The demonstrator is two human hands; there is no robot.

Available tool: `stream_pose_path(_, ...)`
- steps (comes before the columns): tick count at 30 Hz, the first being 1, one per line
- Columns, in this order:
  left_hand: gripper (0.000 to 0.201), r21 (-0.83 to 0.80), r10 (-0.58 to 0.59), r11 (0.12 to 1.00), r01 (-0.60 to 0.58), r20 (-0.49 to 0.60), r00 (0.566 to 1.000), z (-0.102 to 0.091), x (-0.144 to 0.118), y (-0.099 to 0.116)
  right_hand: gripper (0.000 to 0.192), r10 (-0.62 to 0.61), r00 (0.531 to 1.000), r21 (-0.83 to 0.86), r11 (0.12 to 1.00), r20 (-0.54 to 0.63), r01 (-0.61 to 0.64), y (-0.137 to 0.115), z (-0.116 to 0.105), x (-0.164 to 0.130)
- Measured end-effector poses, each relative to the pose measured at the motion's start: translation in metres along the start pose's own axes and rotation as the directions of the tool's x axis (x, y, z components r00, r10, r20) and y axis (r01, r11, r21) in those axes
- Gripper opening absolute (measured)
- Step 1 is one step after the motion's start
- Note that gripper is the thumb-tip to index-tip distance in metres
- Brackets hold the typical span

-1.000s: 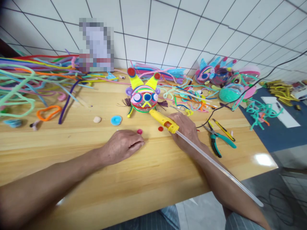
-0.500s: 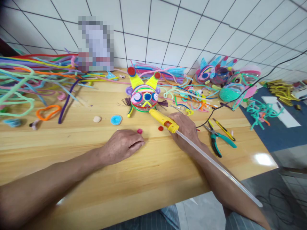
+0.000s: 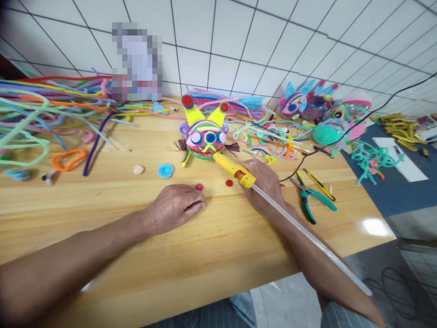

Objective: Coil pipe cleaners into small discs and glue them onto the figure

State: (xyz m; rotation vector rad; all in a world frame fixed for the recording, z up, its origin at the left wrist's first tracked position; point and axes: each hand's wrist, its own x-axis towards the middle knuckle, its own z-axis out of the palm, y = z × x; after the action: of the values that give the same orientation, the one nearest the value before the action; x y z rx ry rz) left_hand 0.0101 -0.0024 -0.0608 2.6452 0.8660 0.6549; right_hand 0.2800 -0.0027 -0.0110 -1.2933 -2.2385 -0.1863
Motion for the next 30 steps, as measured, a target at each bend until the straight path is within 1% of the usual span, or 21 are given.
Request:
stream_pose_path(6, 0.034, 0.007, -0.007, 1.000, 0.007, 0.009, 1.000, -0.0004, -0.0004, -0.0002, 0.013, 0.007, 1.000, -0.027, 1.000, 0.008, -0.007, -0.0010, -0.0008, 0.0006)
stream_pose_path(10, 0.034, 0.003, -0.008, 1.000, 0.008, 0.011, 1.000, -0.0013, 0.0002, 0.0003, 0.010, 0.016, 1.000, -0.003, 1.000, -0.002, -0.016, -0.0020, 0.0000, 0.0013)
stream_pose_path(17, 0.033, -0.006, -0.005, 1.000, 0.005, 0.011, 1.000, -0.0007, -0.0002, -0.0002, 0.009, -0.012, 1.000, -0.007, 1.000, -0.011, 0.012, -0.0020, 0.0012, 0.0013)
stream_pose_path(21, 0.033, -0.015, -0.008, 1.000, 0.009, 0.019, 1.000, -0.0010, -0.0006, -0.0006, 0.010, 0.021, 1.000, -0.007, 1.000, 0.006, -0.021, -0.0024, 0.0011, 0.0009)
stream_pose_path(30, 0.034, -0.009, -0.001, 1.000, 0.001, 0.009, 1.000, -0.0012, -0.0001, -0.0001, 0.008, 0.037, 0.999, -0.031, 0.999, 0.002, -0.037, 0.0007, 0.0030, -0.0008)
